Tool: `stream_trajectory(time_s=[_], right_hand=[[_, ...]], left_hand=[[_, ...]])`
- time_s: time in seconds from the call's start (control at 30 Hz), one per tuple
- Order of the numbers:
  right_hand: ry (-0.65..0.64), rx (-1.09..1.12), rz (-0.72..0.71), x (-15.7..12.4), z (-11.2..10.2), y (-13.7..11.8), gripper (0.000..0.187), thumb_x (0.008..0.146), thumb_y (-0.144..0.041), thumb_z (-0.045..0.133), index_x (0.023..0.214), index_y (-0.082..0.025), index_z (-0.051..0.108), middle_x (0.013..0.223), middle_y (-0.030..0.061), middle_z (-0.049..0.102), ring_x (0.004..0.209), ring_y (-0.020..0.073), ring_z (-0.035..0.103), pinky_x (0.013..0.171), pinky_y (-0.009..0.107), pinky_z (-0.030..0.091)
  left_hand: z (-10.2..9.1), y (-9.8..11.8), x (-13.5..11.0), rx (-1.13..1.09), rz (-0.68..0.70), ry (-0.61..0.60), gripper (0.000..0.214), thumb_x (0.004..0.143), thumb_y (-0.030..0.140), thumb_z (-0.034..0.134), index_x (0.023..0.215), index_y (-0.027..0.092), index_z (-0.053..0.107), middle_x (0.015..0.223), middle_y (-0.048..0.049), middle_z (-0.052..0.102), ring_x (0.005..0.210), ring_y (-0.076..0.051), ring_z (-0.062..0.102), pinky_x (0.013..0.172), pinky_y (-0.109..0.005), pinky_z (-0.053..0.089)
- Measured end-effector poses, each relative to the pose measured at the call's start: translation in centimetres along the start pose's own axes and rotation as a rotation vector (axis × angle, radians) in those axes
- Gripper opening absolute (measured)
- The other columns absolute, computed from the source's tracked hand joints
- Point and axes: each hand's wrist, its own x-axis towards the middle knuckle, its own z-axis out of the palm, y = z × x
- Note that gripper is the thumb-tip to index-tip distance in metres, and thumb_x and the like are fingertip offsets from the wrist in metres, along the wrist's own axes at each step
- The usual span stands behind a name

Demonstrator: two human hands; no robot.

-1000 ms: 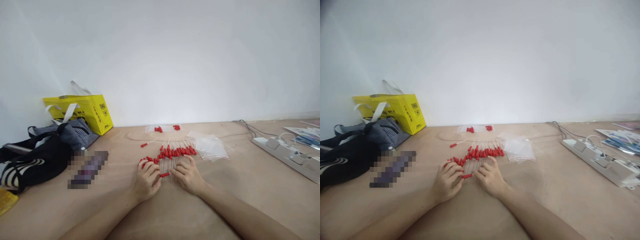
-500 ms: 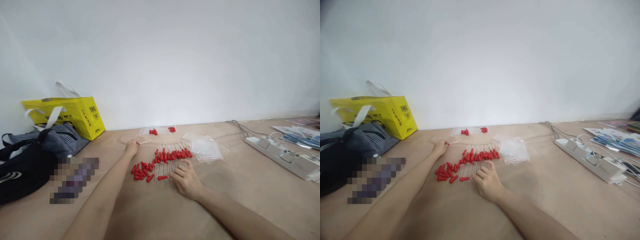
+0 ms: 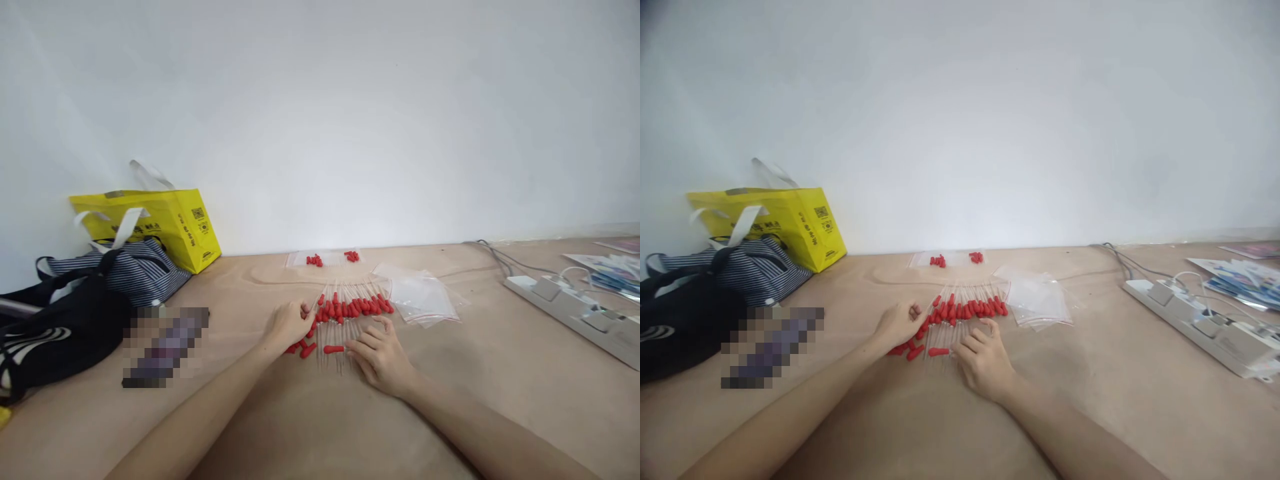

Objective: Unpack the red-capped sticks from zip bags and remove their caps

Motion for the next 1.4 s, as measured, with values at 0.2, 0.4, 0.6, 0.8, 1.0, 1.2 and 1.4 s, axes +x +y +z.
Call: stream_trajectory(time_s=[0.2, 0.4, 0.6, 0.8, 1.0, 1.2, 1.4], right_hand=[[0.007, -0.009, -0.001, -0.1, -0.1, 0.0, 0.014, 0.080, -0.017, 0.046, 0.084, -0.021, 0.059, 0.062, -0.0014, 0.056, 0.066, 0.0125, 0.046, 0.087, 0.039, 0.024], [0.022, 0.010, 0.017, 0.0, 0.0, -0.2, 0.014, 0.081, -0.017, 0.045, 0.083, -0.019, 0.058, 0.065, -0.0009, 0.058, 0.066, 0.0122, 0.047, 0.087, 0.038, 0.023], [0.006, 0.009, 0.038, 0.0, 0.0, -0.3, 0.015, 0.082, -0.017, 0.043, 0.082, -0.019, 0.058, 0.065, -0.0006, 0.057, 0.064, 0.0119, 0.047, 0.086, 0.037, 0.023], [0.025, 0.039, -0.012, 0.3, 0.2, -1.2, 0.016, 0.083, -0.016, 0.043, 0.089, -0.019, 0.058, 0.066, -0.0012, 0.058, 0.061, 0.0103, 0.046, 0.080, 0.035, 0.024], [0.051, 0.027, -0.083, 0.5, 0.5, -1.9, 0.018, 0.083, -0.017, 0.041, 0.084, -0.019, 0.059, 0.060, -0.0026, 0.054, 0.057, 0.0093, 0.043, 0.074, 0.033, 0.022], [0.039, 0.005, -0.112, 0.3, 0.3, -1.7, 0.018, 0.081, -0.014, 0.041, 0.075, -0.017, 0.058, 0.054, -0.0036, 0.049, 0.055, 0.0089, 0.039, 0.069, 0.031, 0.021], [0.050, 0.006, -0.129, 0.5, 0.0, -1.9, 0.022, 0.082, -0.016, 0.039, 0.071, -0.017, 0.058, 0.051, -0.0040, 0.046, 0.053, 0.0085, 0.037, 0.068, 0.031, 0.020]], left_hand=[[-0.9, -0.1, -0.9, -0.049, 0.098, -0.003, 0.028, 0.081, 0.030, 0.040, 0.061, 0.020, 0.057, 0.056, 0.0036, 0.064, 0.056, -0.011, 0.058, 0.058, -0.020, 0.037], [-1.0, -2.6, -2.4, -0.025, 0.163, 0.123, 0.024, 0.080, 0.030, 0.043, 0.067, 0.019, 0.059, 0.069, -0.0015, 0.063, 0.071, -0.016, 0.055, 0.069, -0.027, 0.038], [-0.6, -2.6, -5.0, -0.080, 0.387, 0.315, 0.020, 0.082, 0.028, 0.042, 0.077, 0.019, 0.059, 0.080, -0.0039, 0.062, 0.081, -0.017, 0.052, 0.076, -0.031, 0.037], [0.7, -0.2, -7.7, 0.023, 0.722, 0.317, 0.030, 0.078, 0.038, 0.052, 0.102, 0.021, 0.058, 0.092, -0.0037, 0.064, 0.086, -0.018, 0.051, 0.083, -0.036, 0.032], [1.6, 0.7, -7.4, 0.001, 0.739, 0.404, 0.014, 0.082, 0.026, 0.049, 0.074, 0.022, 0.061, 0.076, 0.0028, 0.066, 0.077, -0.014, 0.053, 0.087, -0.038, 0.029], [1.3, 0.6, -7.7, 0.066, 0.753, 0.384, 0.015, 0.079, 0.022, 0.052, 0.067, 0.022, 0.060, 0.070, 0.0049, 0.066, 0.075, -0.013, 0.054, 0.092, -0.041, 0.024], [1.2, 0.5, -8.1, 0.055, 0.753, 0.358, 0.018, 0.080, 0.020, 0.049, 0.066, 0.023, 0.060, 0.070, 0.0043, 0.066, 0.076, -0.014, 0.054, 0.091, -0.042, 0.024]])
